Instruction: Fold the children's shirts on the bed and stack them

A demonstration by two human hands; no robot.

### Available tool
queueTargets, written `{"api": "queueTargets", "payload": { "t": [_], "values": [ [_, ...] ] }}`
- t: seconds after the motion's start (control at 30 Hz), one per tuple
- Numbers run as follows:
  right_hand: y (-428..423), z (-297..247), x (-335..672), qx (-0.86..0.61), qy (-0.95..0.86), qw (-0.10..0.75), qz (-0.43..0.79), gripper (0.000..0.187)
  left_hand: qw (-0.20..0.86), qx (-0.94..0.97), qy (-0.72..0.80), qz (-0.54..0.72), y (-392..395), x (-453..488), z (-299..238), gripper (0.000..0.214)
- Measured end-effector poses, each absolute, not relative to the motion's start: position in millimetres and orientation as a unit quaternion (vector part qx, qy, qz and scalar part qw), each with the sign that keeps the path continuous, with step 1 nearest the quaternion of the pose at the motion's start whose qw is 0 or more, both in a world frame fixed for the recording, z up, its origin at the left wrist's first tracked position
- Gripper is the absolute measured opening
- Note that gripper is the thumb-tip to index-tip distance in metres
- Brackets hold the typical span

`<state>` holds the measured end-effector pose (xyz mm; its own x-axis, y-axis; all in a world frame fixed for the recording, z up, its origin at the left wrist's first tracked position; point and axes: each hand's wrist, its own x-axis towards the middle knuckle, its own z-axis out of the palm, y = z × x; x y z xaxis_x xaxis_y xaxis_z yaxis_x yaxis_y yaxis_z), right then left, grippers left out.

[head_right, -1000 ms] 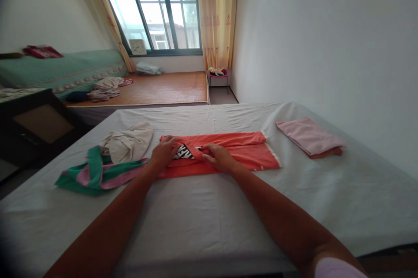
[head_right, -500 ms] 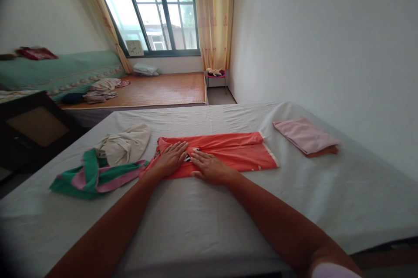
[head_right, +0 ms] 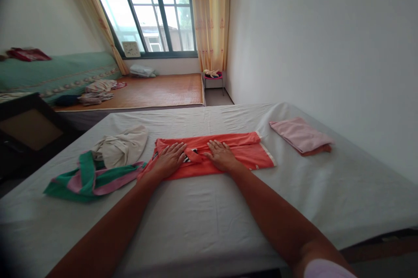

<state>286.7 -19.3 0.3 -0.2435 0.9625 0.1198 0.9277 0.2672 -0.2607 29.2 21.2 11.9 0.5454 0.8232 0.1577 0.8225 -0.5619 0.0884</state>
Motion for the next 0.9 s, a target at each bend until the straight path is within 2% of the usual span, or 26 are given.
{"api": "queueTargets", "payload": {
  "t": [0.2,0.4,0.7,0.8,0.9],
  "values": [
    [-9.3,2.5,340.3,-0.71,-0.695,0.089,0.074,0.066,0.006,0.875,0.474,0.103,20.5,28.7,11.7,0.049],
    [-1.4,-9.1,378.3,-0.773,-0.63,0.067,0.028,0.066,0.011,0.869,0.485,0.103,22.3,24.4,11.0,0.048],
    [-1.5,-6.1,395.8,-0.775,-0.626,0.07,-0.047,0.048,0.016,0.858,0.502,0.11,23.4,24.7,8.5,0.05],
    [-9.6,4.3,413.6,-0.811,-0.574,0.101,-0.059,0.05,0.019,0.857,0.503,0.108,22.7,25.5,9.5,0.051],
    [-23.7,12.7,435.8,-0.849,-0.515,0.118,-0.021,0.055,0.023,0.857,0.504,0.109,21.8,26.0,11.7,0.05]
  ]
}}
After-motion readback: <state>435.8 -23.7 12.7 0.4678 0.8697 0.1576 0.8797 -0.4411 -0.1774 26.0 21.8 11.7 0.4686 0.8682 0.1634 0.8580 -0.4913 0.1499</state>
